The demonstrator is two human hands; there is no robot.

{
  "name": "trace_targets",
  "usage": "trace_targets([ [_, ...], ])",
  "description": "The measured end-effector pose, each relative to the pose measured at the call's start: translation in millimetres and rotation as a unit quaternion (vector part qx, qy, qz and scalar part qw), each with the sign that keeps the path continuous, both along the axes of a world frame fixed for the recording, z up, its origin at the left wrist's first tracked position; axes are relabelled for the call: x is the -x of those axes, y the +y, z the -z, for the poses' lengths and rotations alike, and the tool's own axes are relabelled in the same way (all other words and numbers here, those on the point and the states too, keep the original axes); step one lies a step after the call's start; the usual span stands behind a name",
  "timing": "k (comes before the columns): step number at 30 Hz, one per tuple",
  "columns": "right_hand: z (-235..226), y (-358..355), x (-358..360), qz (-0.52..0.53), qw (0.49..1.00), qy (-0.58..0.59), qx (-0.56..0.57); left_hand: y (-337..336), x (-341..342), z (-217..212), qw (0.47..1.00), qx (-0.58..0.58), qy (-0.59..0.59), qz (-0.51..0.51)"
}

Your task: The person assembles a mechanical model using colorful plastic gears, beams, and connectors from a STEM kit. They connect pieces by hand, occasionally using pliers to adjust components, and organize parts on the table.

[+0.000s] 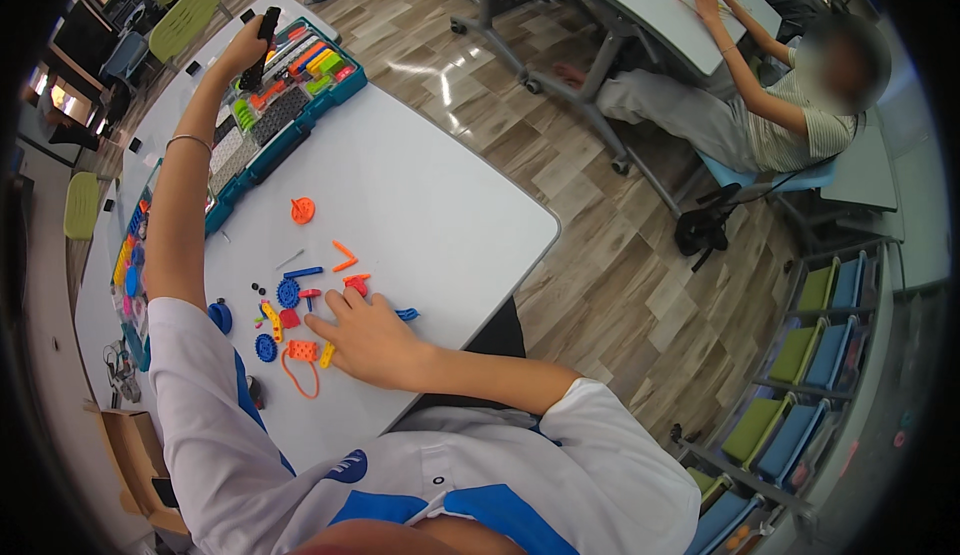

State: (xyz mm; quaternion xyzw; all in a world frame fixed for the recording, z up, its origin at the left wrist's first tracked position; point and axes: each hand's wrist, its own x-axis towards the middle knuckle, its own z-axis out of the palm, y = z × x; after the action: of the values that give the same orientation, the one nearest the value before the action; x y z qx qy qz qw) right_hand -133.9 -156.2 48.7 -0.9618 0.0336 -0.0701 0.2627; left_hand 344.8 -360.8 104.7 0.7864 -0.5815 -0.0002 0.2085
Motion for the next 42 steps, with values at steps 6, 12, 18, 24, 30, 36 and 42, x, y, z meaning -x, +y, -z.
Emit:
trace_targets([
  [6, 0, 0, 2, 0.006, 1.000, -0.015, -0.008, -3, 1, 7, 1.000, -0.003, 0.001, 0.003],
  [12, -1, -2, 2, 0.005, 1.000, -0.009, -0.004, -1, 11, 20, 0.998, 0.029, -0.049, 0.016],
  [18, -1, -2, 2, 0.014, 1.000, -0.008, -0.012, 6, 19, 12, 0.998, -0.023, -0.040, -0.030],
  [24, -12, -4, 1, 0.002, 0.999, 0.018, -0.037, 3, 32, 11, 0.997, -0.027, -0.068, 0.005],
  [30, -13, -3, 3, -0.007, 1.000, -0.009, -0.017, 12, 31, 19, 0.991, -0.067, -0.111, -0.032],
  [36, -8, -4, 4, 0.009, 0.999, -0.043, 0.000, 3, 33, 24, 0.990, -0.078, -0.114, -0.034],
  [42, 2, 0, 6, 0.041, 0.994, -0.099, -0.007, 3, 18, 29, 0.986, -0.088, -0.143, -0.025],
])
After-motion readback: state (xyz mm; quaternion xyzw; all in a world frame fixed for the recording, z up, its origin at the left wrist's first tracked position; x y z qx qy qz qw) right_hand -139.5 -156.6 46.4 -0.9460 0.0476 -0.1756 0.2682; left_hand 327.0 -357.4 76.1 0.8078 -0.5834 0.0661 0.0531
